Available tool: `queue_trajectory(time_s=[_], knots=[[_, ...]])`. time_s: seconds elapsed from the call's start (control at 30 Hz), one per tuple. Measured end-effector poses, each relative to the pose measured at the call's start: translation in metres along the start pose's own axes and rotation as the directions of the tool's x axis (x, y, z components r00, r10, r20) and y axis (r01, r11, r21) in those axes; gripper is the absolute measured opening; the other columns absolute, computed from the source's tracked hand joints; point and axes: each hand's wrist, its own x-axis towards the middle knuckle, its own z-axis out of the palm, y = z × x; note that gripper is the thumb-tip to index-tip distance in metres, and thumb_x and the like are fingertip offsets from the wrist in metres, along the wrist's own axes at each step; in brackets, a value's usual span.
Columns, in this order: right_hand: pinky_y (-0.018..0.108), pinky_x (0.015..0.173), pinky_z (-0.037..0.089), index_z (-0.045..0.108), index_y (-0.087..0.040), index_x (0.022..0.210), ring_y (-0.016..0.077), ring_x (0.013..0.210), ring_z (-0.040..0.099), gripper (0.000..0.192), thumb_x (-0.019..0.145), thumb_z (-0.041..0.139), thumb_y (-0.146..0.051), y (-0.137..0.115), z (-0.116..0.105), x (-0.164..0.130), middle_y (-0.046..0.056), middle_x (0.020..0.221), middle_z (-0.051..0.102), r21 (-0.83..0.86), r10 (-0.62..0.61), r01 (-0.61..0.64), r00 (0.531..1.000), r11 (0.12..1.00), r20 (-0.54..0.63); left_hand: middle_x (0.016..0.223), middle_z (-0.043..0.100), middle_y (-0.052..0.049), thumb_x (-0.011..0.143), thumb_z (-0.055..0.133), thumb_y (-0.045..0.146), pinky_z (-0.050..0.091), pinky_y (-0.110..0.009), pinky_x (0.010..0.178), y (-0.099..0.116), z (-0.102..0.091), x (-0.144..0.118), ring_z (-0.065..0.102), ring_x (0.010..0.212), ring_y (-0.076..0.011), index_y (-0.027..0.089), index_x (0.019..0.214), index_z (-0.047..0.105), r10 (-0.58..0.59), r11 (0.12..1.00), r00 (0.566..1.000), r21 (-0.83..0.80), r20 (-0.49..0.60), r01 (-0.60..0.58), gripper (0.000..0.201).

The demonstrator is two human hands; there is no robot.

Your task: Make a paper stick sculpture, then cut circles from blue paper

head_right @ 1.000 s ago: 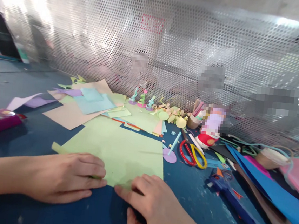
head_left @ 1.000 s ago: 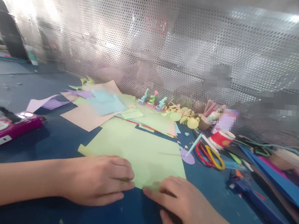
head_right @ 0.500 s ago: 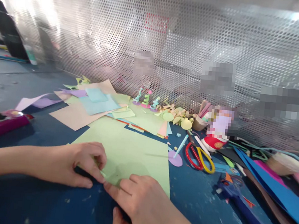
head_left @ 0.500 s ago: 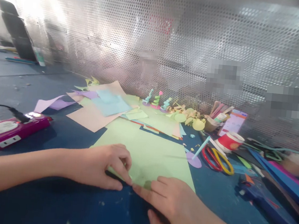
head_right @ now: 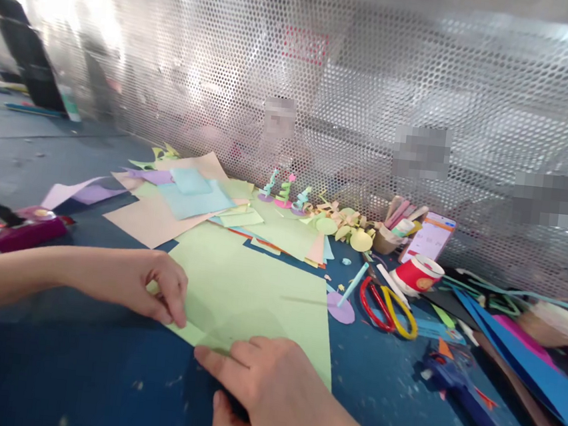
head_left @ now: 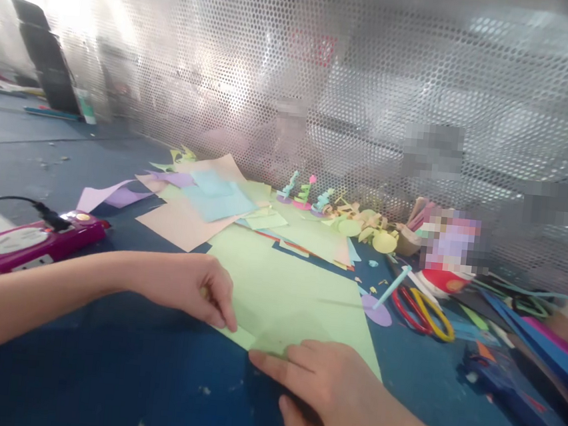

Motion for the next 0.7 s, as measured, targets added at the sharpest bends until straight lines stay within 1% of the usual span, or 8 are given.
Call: queue_trajectory(time_s=[0.1, 0.2, 0.33, 0.47, 0.57, 0.7], knots=[[0.028, 0.064, 0.044, 0.052, -0.020, 0.123, 0.0175, 0.071, 0.058, 0.045, 0.079, 0.043, -0.019, 0.000, -0.001, 0.002, 0.004, 0.086, 0.067, 0.026, 0.006, -0.006, 1.000, 1.000, 0.001, 0.083, 0.065, -0.002, 0.080, 0.059, 0.031, 0.044, -0.018, 0.067, -0.002, -0.002, -0.002, 0.058, 0.074, -0.0121, 0.023, 0.097, 0.071, -0.002, 1.000, 1.000, 0.029, -0.009, 0.002, 0.022], [0.027, 0.065, 0.044, 0.049, -0.022, 0.126, 0.0175, 0.072, 0.059, 0.047, 0.079, 0.042, -0.019, 0.000, -0.002, 0.003, 0.003, 0.088, 0.067, 0.034, 0.006, -0.007, 1.000, 0.999, 0.016, 0.081, 0.064, -0.002, 0.079, 0.060, 0.030, 0.044, -0.017, 0.065, -0.002, -0.003, -0.004, 0.058, 0.072, -0.0115, 0.022, 0.095, 0.072, 0.005, 0.999, 1.000, 0.053, -0.025, -0.004, 0.022], [0.027, 0.063, 0.043, 0.049, -0.025, 0.126, 0.0168, 0.069, 0.060, 0.047, 0.080, 0.041, -0.020, -0.001, -0.002, 0.007, 0.001, 0.087, 0.068, 0.032, 0.030, -0.031, 0.999, 0.999, 0.028, 0.082, 0.064, -0.001, 0.078, 0.060, 0.028, 0.043, -0.016, 0.063, 0.000, -0.003, -0.005, 0.057, 0.071, -0.0108, 0.023, 0.095, 0.072, 0.003, 0.997, 0.999, 0.076, -0.033, 0.000, 0.021], [0.026, 0.065, 0.043, 0.048, -0.026, 0.127, 0.0165, 0.074, 0.062, 0.046, 0.082, 0.041, -0.021, -0.001, -0.003, 0.009, 0.001, 0.095, 0.068, 0.049, 0.017, -0.018, 1.000, 0.999, 0.026, 0.083, 0.063, -0.001, 0.078, 0.061, 0.025, 0.044, -0.016, 0.062, -0.001, -0.001, -0.007, 0.057, 0.069, -0.0103, 0.024, 0.095, 0.071, 0.012, 0.996, 0.999, 0.084, -0.039, -0.009, 0.021], [0.027, 0.065, 0.042, 0.045, -0.028, 0.129, 0.0168, 0.074, 0.062, 0.048, 0.081, 0.040, -0.020, -0.001, -0.002, 0.012, 0.001, 0.095, 0.068, 0.017, 0.007, -0.007, 0.999, 1.000, 0.032, 0.082, 0.061, -0.001, 0.077, 0.061, 0.022, 0.043, -0.015, 0.061, -0.001, 0.002, -0.008, 0.057, 0.068, -0.0095, 0.023, 0.094, 0.072, 0.028, 0.995, 0.998, 0.099, -0.054, -0.023, 0.021], [0.027, 0.059, 0.040, 0.043, -0.030, 0.130, 0.0169, 0.066, 0.062, 0.048, 0.082, 0.040, -0.023, -0.003, -0.002, 0.017, 0.000, 0.086, 0.069, -0.058, 0.022, -0.018, 0.998, 0.998, 0.061, 0.082, 0.057, -0.001, 0.076, 0.061, 0.017, 0.042, -0.014, 0.059, 0.006, 0.002, -0.009, 0.055, 0.066, -0.0085, 0.024, 0.093, 0.072, 0.053, 0.983, 0.996, 0.180, -0.070, -0.040, 0.021]])
